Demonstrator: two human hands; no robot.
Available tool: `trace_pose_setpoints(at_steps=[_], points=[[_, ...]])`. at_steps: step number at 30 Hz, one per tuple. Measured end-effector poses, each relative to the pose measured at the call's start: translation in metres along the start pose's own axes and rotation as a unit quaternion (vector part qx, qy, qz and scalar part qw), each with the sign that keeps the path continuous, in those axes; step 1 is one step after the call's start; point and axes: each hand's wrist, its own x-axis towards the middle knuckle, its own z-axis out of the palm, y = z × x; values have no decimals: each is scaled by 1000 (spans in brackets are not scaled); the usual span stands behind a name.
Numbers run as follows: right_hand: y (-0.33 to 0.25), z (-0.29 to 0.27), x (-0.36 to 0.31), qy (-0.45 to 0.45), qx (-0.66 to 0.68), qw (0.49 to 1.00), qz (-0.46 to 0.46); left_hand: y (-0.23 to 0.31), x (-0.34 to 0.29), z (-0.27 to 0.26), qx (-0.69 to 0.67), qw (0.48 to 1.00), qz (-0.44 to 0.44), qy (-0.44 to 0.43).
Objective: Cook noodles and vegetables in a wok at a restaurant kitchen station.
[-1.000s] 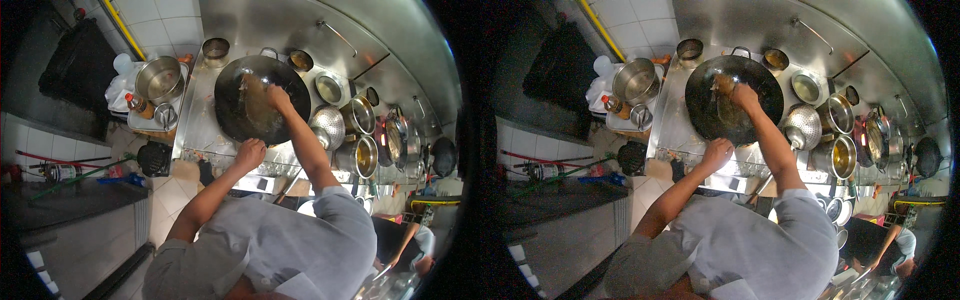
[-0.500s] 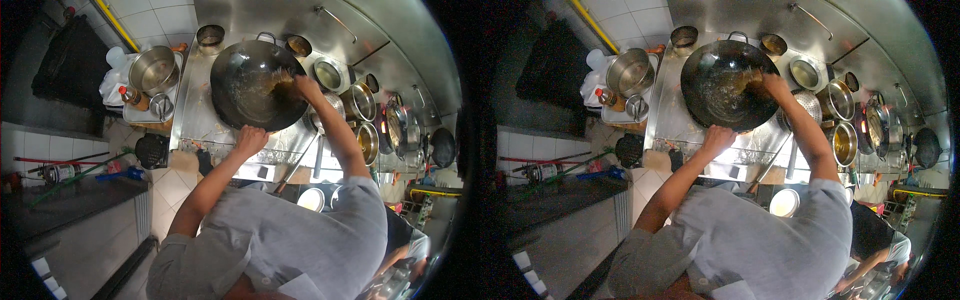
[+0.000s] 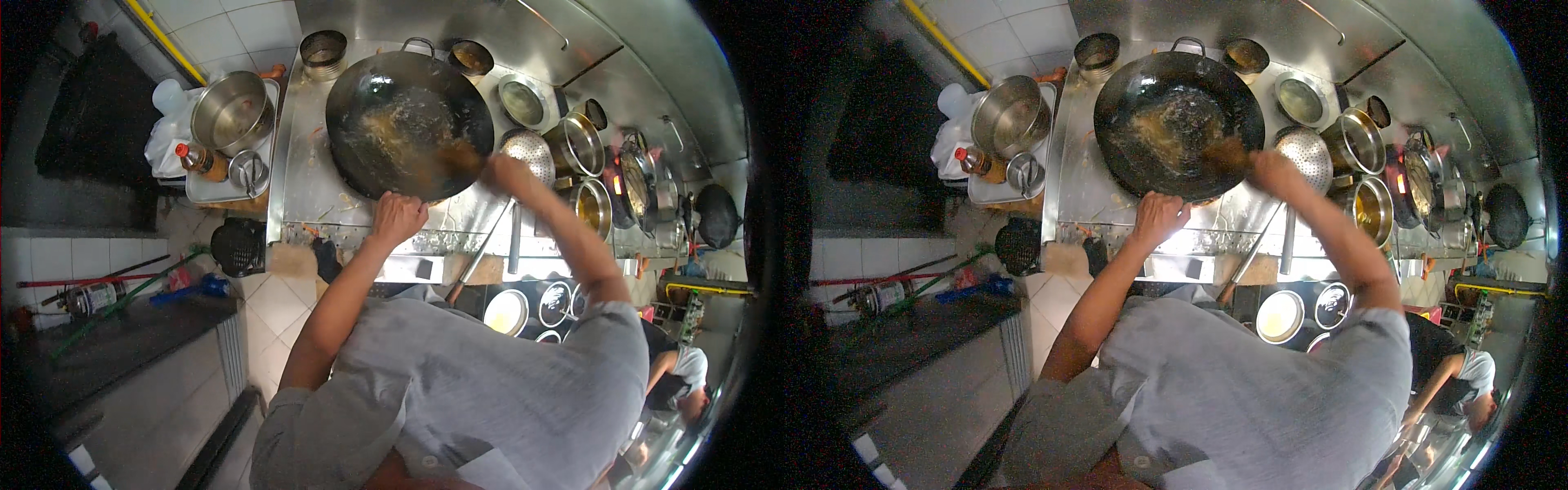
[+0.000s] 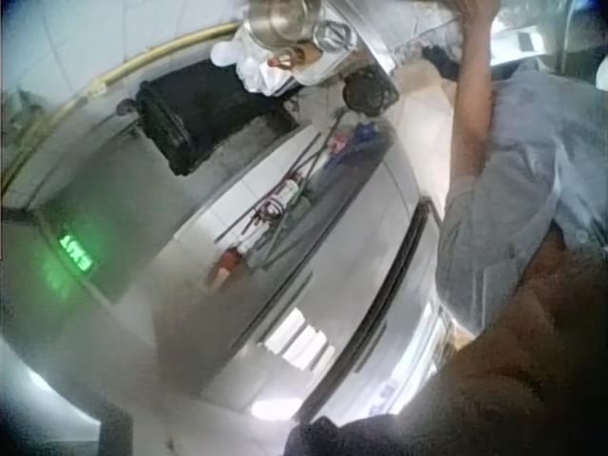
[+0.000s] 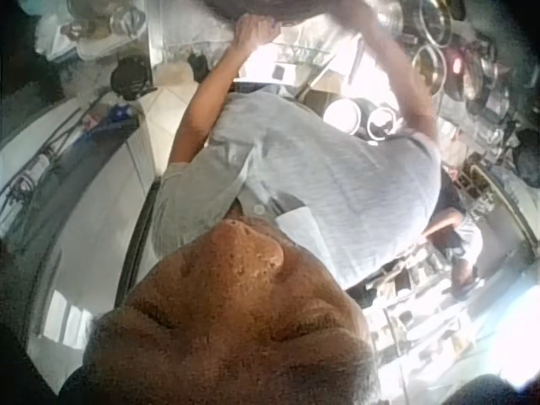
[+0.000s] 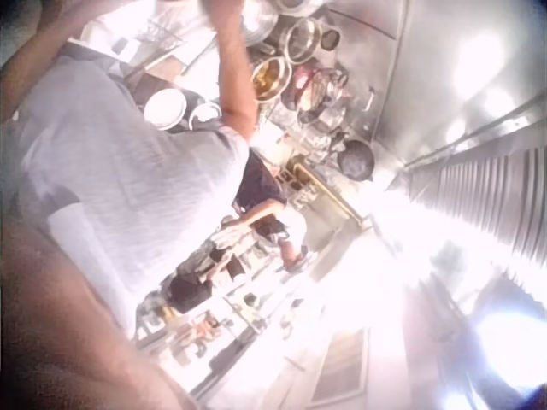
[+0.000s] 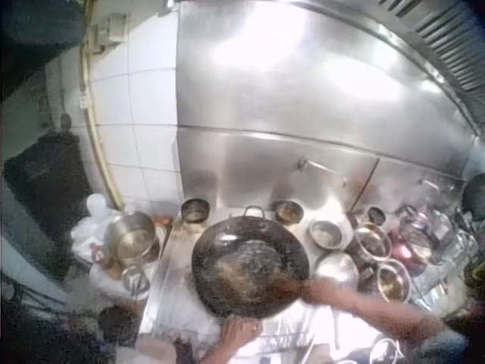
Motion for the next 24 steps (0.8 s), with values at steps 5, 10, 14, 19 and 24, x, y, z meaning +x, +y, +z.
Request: trace_pose_setpoints(at_steps=[5,10,14,19,24], points=[[24,-19,153,127,116,983,59,-4,10,7,3,999,24,-33],[-119,8,119,179,270,945,51,-10,2,-7,2,1000,16,-25],[-111,3,18,5,203,979,-37,-12,-1,-4,-1,1000,-1,-11],[24,1,50,102,29,994,-15,-11,5,-7,-26,999,20,-35],[-19,-15,141,149,199,966,66,-13,10,-1,1,999,39,-28]])
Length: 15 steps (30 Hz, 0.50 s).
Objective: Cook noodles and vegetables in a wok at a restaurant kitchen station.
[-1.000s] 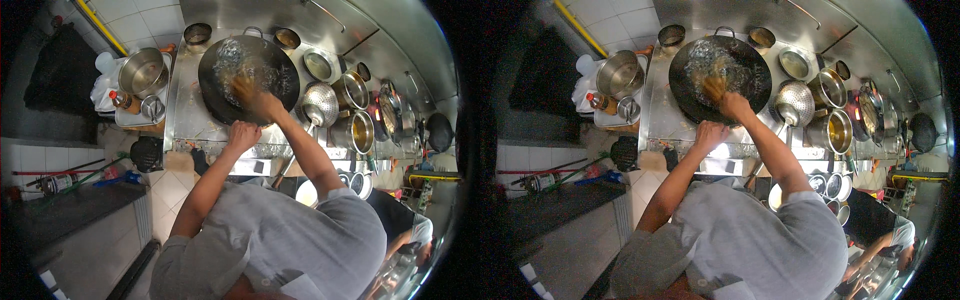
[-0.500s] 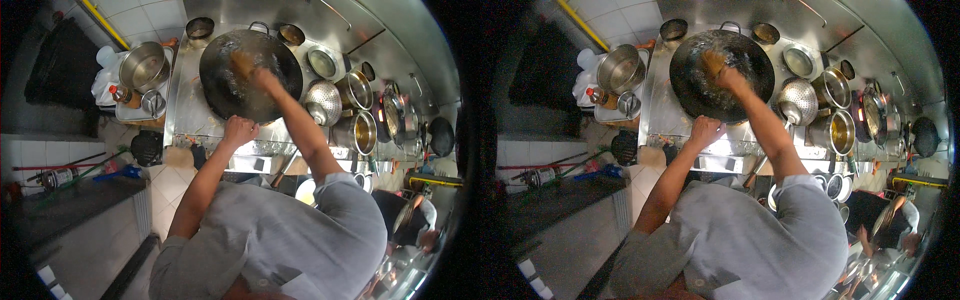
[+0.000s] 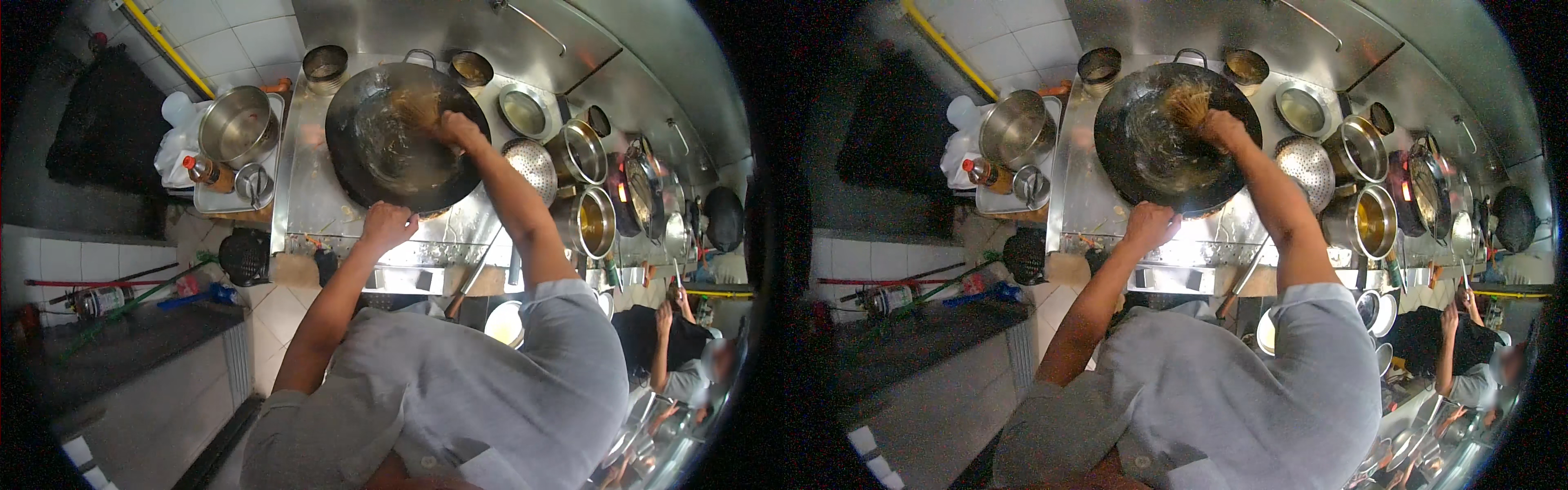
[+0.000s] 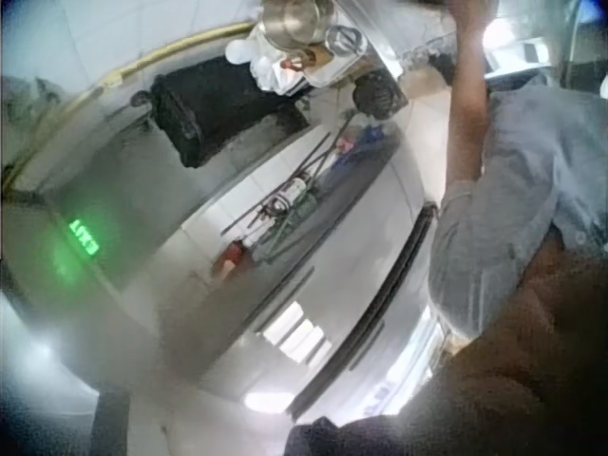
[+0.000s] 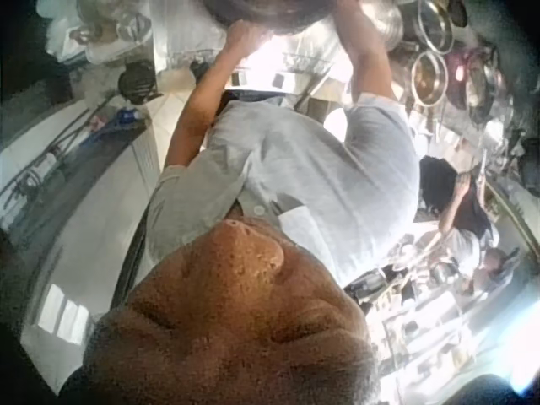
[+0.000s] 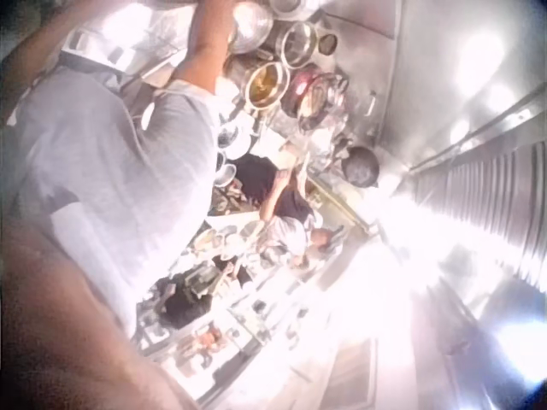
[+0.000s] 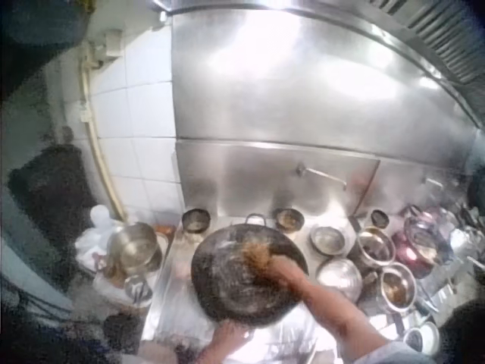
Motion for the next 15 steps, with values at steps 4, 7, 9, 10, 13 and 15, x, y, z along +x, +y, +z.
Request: trace_pose_setpoints(at_steps=[4,7,9,10,13,15], points=[[-59,-8,-37,-95,-59,992,-60,-4,-13,-8,1,1000,-12,16],[-63,-1,-57,-29,-76,994,-76,-1,-8,-7,-7,999,5,32],[-61,-2,-38,-8,-18,1000,-19,0,-6,-8,-4,999,11,30],[-60,-2,-33,13,37,999,34,2,-6,-9,-2,999,14,32],[-58,45,-29,0,89,996,3,-3,-10,-4,-24,1000,-11,-5],[-86,51,-58,-42,82,995,-38,-2,-16,-5,-26,1000,-11,12]])
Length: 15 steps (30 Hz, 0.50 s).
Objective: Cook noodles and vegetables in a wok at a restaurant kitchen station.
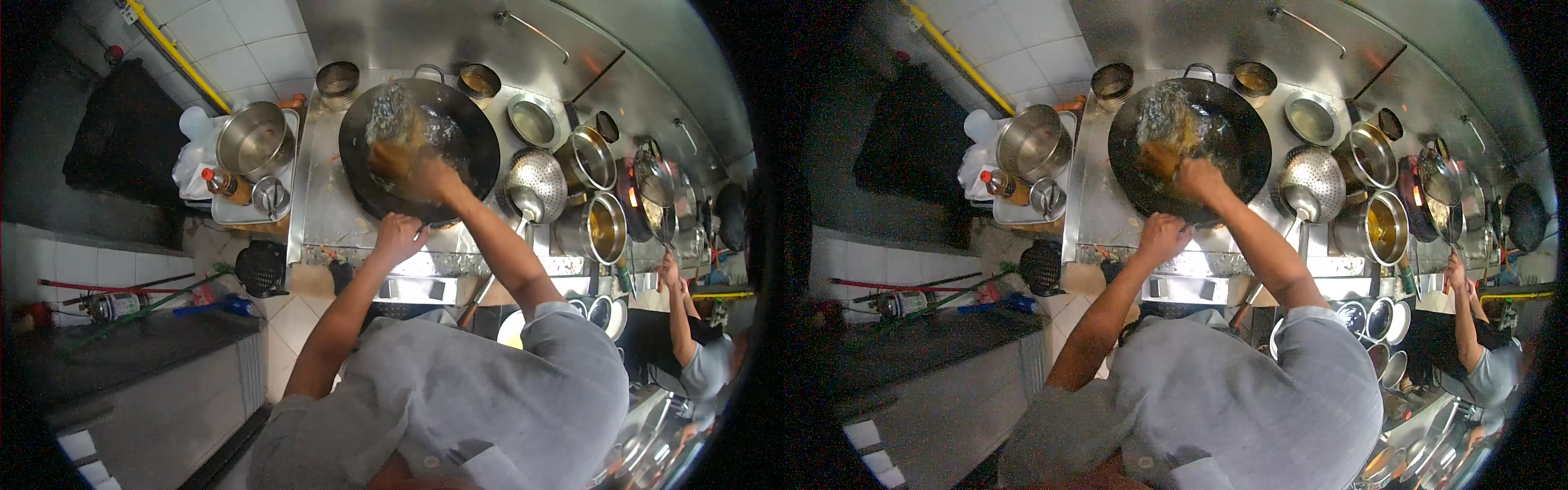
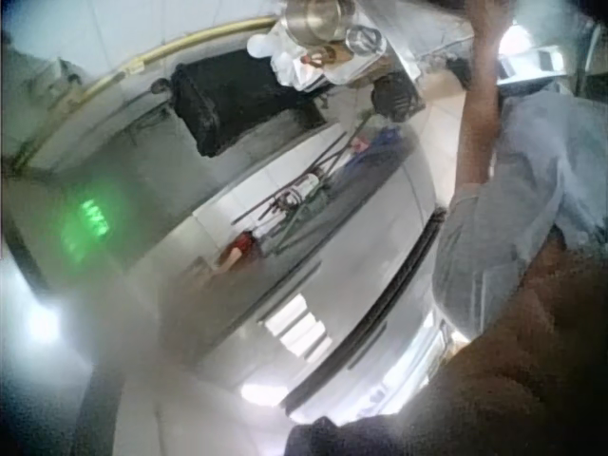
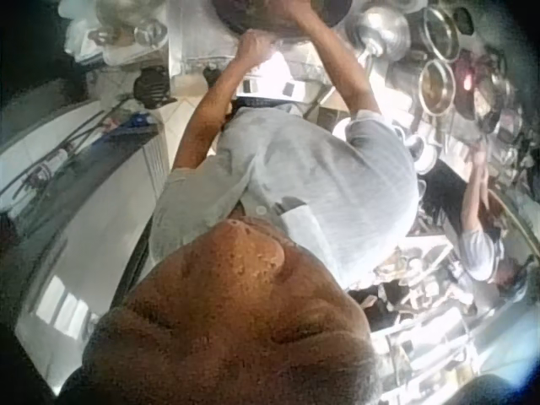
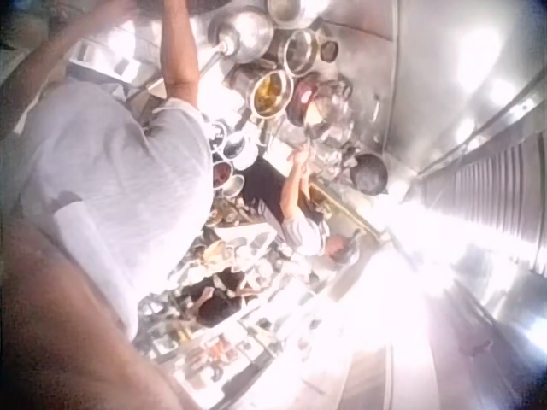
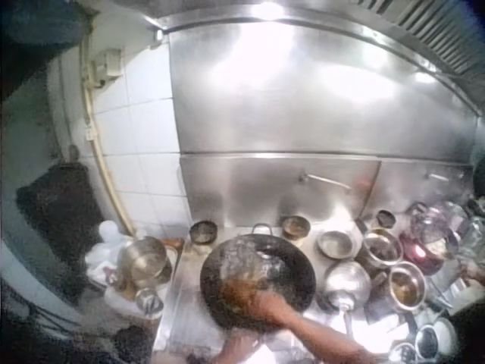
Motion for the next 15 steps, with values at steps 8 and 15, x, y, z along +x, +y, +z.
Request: trace_pose_setpoints(at_steps=[8,15], points=[[-6,-3,28,51,154,981,105,16,-6,-17,-41,999,13,11],[24,-94,-119,-159,-162,973,34,-43,-153,-7,101,964,-216,114]])
